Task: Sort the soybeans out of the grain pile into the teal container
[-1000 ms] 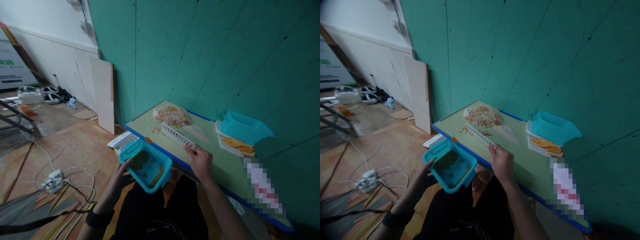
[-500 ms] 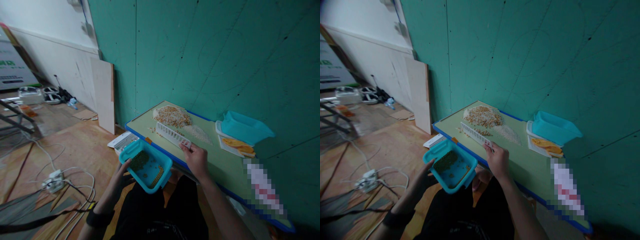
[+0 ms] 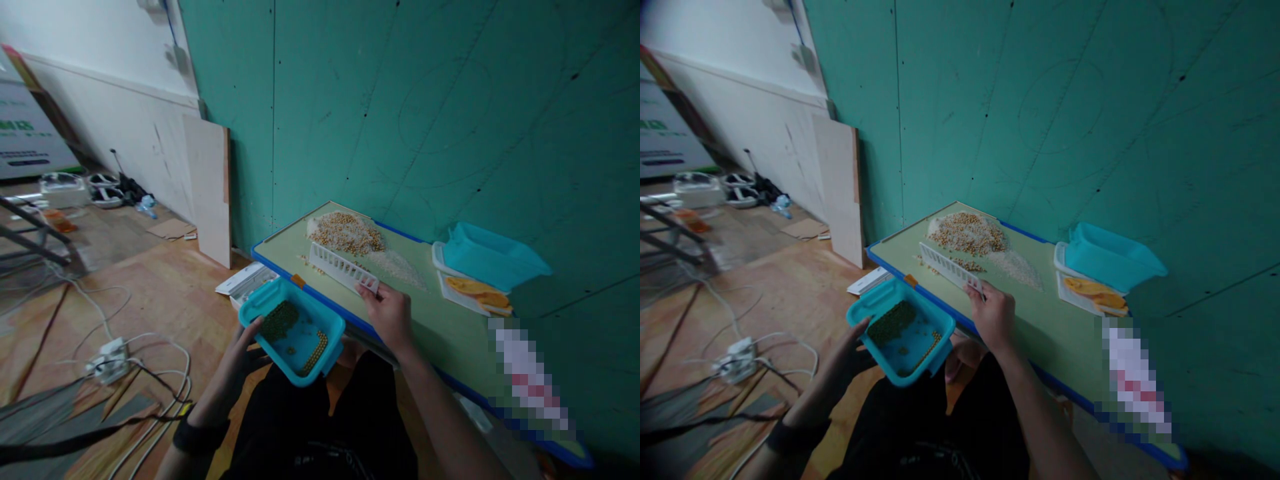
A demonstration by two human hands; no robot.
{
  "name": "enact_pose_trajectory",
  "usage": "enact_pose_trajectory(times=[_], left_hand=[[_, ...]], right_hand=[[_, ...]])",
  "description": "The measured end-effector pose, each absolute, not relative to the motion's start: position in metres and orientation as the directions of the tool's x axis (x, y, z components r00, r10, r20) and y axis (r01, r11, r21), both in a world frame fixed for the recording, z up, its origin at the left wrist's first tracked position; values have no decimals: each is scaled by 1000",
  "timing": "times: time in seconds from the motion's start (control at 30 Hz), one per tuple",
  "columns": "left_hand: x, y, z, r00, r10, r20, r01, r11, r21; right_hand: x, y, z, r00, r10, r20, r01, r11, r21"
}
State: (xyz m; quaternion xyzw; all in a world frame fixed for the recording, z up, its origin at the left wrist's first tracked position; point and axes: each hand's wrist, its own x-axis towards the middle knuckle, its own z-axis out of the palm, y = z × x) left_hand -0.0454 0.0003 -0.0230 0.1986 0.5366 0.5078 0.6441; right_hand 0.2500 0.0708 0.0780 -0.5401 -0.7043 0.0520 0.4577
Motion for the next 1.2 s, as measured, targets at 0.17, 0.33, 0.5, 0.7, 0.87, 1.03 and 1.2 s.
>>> enact_pose_trajectory(times=[0.17, 0.33, 0.5, 0.7, 0.87, 1.03, 1.2], left_hand=[[-45, 0, -20, -110, 859, -500, -450, 405, 796], [-45, 0, -18, -119, 858, -499, -443, 404, 800], [-45, 0, -21, -116, 863, -492, -453, 395, 799], [-44, 0, -22, -130, 858, -496, -448, 396, 802], [-43, -1, -19, -121, 862, -493, -448, 395, 802], [-45, 0, -22, -114, 854, -507, -458, 408, 790], [-46, 1, -25, -107, 854, -510, -453, 415, 790]], right_hand=[[245, 73, 80, -23, 822, 570, 682, 429, -592], [240, 75, 82, -52, 820, 571, 682, 447, -580], [237, 76, 82, -66, 815, 575, 677, 460, -575], [234, 75, 85, -81, 816, 573, 693, 459, -556], [235, 74, 84, -77, 812, 578, 686, 464, -561], [236, 71, 83, -77, 818, 570, 646, 476, -597], [235, 66, 85, -63, 827, 559, 614, 474, -631]])
